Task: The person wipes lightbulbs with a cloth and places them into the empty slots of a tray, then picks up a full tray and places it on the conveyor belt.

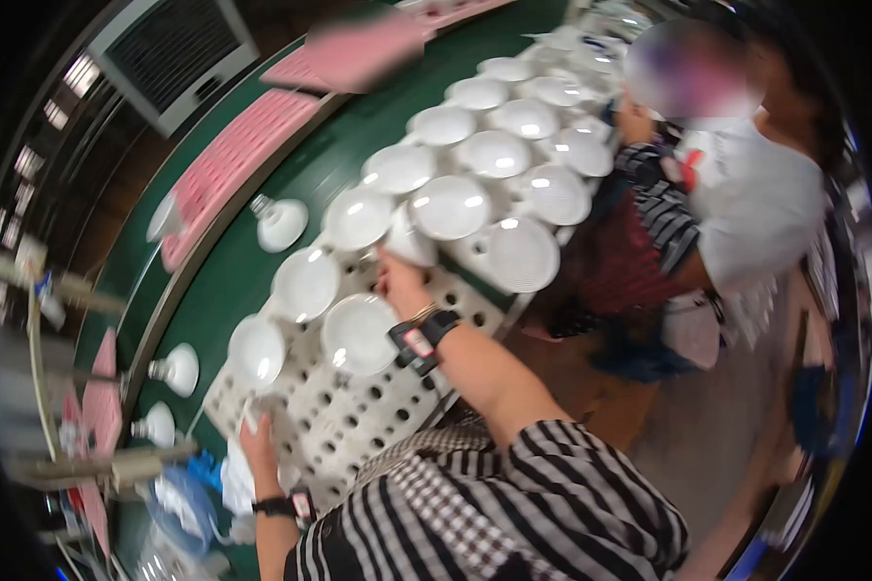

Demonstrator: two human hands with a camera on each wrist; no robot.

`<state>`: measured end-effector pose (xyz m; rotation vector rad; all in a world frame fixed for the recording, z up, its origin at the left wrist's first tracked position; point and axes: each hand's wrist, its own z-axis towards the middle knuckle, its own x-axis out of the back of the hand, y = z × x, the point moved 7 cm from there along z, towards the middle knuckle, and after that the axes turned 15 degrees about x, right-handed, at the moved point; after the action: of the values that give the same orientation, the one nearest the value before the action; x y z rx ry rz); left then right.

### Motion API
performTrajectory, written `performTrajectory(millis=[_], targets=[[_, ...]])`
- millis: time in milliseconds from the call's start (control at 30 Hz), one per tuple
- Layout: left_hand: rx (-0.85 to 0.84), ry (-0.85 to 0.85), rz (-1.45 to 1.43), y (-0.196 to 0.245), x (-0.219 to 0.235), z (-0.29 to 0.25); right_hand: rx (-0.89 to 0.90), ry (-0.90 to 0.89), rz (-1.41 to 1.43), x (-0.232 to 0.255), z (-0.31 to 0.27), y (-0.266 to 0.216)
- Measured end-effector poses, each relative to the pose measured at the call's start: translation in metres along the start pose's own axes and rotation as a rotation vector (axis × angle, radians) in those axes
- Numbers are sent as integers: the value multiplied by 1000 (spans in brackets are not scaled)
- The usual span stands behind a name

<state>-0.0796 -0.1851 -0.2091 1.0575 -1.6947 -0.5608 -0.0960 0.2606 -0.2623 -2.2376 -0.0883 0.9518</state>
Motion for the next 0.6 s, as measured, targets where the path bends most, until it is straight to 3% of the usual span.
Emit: performTrajectory(millis=[33, 67, 133, 167, 200, 233, 267, 300, 367, 500, 600], targets=[[18, -79, -51, 5, -5, -4, 34, -38, 36, -1, -4, -6], [-6, -48, -75, 29, -8, -20, -9, -31, 145, -3, -7, -9], [16, -167, -246, 15, -12, -8, 40, -89, 204, -6, -11, -12], [-52, -96, -90, -14, -1, 24, 136, -190, 95, -9, -12, -12], [-99, -176, -91, 17, -44, 37, 338, -214, -41, -14, -26, -28], [-154, -234, -78, 34, -71, 50, 178, -155, 16, -12, -14, -8], [-206, -275, -61, 59, -92, 53, 127, -99, -29, -12, -14, -4], [-251, -306, -44, 82, -109, 53, 60, -102, 124, -11, -3, 10], [-329, -354, -7, 118, -135, 46, 91, -92, 83, -9, -18, -6], [-459, -404, 35, 163, -165, 24, -31, -220, 82, 9, -40, -22], [-532, -406, 57, 182, -164, -3, -134, -340, 280, 12, -56, -37]])
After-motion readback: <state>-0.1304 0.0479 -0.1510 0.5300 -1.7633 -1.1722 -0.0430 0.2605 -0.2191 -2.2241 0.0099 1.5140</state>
